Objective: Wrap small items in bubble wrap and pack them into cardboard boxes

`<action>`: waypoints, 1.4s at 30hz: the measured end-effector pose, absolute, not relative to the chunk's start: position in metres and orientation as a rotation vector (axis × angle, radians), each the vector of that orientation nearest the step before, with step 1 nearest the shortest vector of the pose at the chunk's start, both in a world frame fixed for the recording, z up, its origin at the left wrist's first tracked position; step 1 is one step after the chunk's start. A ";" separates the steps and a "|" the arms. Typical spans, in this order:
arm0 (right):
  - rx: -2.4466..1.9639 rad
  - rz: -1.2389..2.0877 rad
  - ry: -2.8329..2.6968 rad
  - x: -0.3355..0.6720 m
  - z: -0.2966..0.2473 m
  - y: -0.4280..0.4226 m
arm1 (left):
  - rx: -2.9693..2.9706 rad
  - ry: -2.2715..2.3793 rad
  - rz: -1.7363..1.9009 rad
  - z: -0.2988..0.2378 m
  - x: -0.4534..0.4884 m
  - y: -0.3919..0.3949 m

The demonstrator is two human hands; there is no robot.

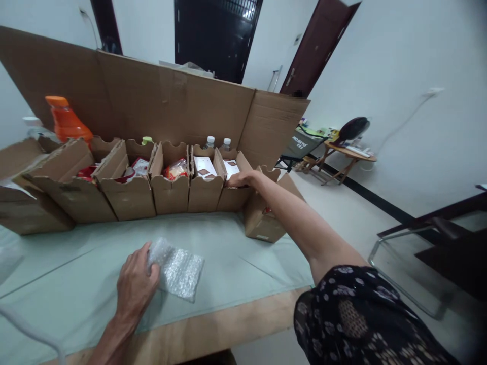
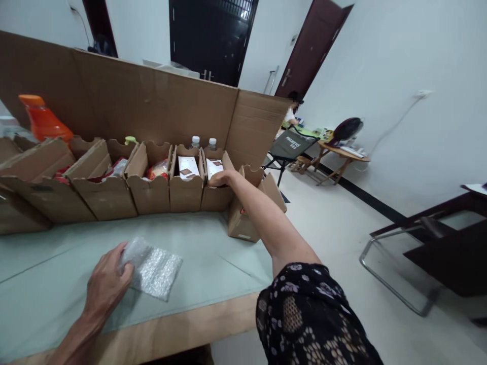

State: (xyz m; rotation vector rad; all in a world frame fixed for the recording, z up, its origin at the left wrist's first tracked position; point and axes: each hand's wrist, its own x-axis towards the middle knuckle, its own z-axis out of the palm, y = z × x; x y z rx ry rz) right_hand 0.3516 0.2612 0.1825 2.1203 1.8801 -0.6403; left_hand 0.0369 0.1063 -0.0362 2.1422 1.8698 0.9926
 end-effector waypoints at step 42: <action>2.882 -0.124 2.306 0.433 0.080 0.095 | 0.720 1.345 1.026 -0.001 0.014 0.099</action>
